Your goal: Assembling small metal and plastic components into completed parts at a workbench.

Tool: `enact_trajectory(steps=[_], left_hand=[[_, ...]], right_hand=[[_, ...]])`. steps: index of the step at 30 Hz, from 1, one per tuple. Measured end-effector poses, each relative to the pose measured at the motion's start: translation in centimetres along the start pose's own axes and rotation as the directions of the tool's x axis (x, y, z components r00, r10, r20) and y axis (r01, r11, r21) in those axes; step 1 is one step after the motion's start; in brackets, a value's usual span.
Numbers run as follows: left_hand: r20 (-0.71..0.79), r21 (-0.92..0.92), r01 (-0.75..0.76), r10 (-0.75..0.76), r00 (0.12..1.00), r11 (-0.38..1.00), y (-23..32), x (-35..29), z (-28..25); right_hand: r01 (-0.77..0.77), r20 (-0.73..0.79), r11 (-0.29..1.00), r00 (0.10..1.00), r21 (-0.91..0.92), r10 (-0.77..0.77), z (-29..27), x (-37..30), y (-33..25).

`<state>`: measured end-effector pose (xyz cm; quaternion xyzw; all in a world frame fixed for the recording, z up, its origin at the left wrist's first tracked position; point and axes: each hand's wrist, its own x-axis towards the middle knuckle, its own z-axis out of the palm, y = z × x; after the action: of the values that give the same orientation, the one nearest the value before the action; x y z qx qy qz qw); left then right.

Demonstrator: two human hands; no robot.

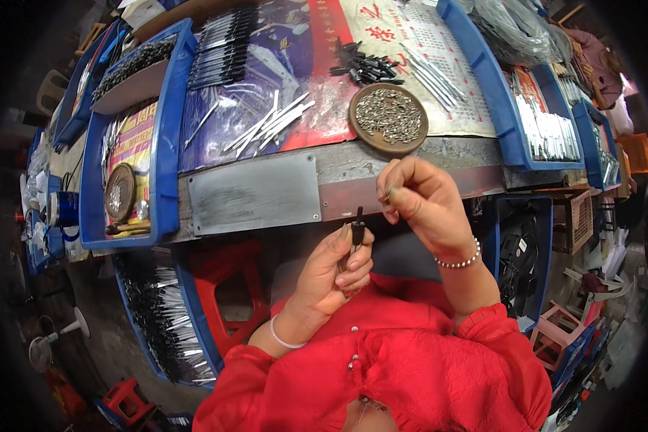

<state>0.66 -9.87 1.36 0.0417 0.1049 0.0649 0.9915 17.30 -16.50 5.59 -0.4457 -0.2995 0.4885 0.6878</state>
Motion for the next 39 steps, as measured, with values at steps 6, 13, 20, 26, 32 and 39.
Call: enact_trajectory(steps=[6,13,20,26,32,39], left_hand=[[-0.071,-0.013,-0.023,0.022,0.997,1.0,0.1,0.0,-0.1],[-0.107,0.077,-0.101,0.109,0.988,0.992,-0.1,-0.2,0.2],[-0.173,0.165,-0.151,0.179,0.969,0.975,-0.1,-0.3,0.3],[-0.165,0.239,-0.192,0.235,0.958,0.952,-0.3,-0.5,0.0],[-0.099,0.325,-0.218,0.262,0.96,0.92,-0.5,-0.7,0.4],[-0.099,0.259,-0.068,0.096,0.99,0.964,-0.5,-1.2,0.6]], right_hand=[[-0.032,0.026,0.999,0.999,-0.02,0.033,1.7,-1.5,1.8],[0.061,-0.045,0.967,0.996,-0.246,-0.075,2.4,-2.0,3.4],[0.223,-0.037,0.727,0.946,-0.65,-0.323,3.5,-2.1,4.0],[0.288,0.023,0.577,0.907,-0.764,-0.421,4.0,-2.3,4.0],[0.039,-0.044,0.949,0.997,-0.312,-0.055,3.2,-2.8,3.1],[-0.194,0.242,0.975,0.956,0.107,0.164,1.7,-2.1,3.5]])
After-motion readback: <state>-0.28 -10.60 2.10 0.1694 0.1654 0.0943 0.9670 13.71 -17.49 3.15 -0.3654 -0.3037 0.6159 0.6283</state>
